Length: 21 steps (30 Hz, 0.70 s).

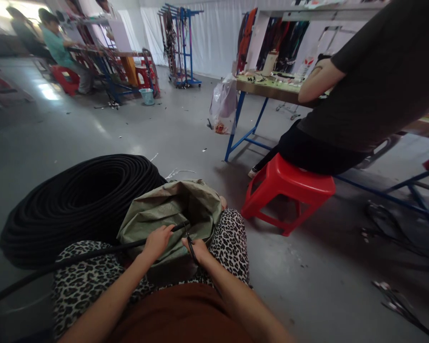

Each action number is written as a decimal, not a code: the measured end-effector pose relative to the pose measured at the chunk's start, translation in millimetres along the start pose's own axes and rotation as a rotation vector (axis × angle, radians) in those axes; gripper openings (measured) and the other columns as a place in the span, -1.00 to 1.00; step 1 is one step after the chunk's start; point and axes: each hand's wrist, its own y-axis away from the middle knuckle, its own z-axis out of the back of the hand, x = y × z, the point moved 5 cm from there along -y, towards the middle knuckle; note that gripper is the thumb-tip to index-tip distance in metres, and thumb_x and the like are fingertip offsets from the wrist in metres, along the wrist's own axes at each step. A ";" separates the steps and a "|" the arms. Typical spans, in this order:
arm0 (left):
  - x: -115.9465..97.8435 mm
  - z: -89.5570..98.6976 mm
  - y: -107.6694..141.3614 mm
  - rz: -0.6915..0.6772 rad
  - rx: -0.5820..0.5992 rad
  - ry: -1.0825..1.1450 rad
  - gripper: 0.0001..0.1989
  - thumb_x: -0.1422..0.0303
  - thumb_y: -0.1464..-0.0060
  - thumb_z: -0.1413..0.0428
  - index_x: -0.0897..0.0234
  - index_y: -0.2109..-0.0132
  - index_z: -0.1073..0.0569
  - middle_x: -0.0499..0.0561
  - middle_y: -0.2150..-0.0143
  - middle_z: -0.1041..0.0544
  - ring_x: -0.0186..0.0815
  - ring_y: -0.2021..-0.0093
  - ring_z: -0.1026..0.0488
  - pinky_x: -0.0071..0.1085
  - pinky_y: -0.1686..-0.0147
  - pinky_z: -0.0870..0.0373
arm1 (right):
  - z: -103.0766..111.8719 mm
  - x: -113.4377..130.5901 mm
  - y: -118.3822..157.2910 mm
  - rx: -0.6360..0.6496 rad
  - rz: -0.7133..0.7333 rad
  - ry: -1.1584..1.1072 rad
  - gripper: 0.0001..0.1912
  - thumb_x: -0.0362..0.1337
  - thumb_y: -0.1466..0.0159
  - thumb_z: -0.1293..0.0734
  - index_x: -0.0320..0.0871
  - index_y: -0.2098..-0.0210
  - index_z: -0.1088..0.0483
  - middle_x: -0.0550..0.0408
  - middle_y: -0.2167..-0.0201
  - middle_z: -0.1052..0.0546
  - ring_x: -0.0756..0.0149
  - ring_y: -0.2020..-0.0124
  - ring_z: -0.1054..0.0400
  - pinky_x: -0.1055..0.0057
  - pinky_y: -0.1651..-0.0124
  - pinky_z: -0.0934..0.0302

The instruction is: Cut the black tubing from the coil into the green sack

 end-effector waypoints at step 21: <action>-0.9 0.2 -3.8 -0.023 0.076 0.003 -0.61 0.32 -0.27 0.15 0.16 -0.18 -0.33 0.10 0.04 -0.51 -0.25 0.05 -0.46 -0.38 0.11 -0.31 | 2.5 3.5 3.8 0.002 0.000 0.082 -0.40 0.14 -0.28 -0.21 -0.29 0.54 -0.41 0.16 0.72 -0.27 0.47 0.65 -0.16 0.55 0.58 -0.02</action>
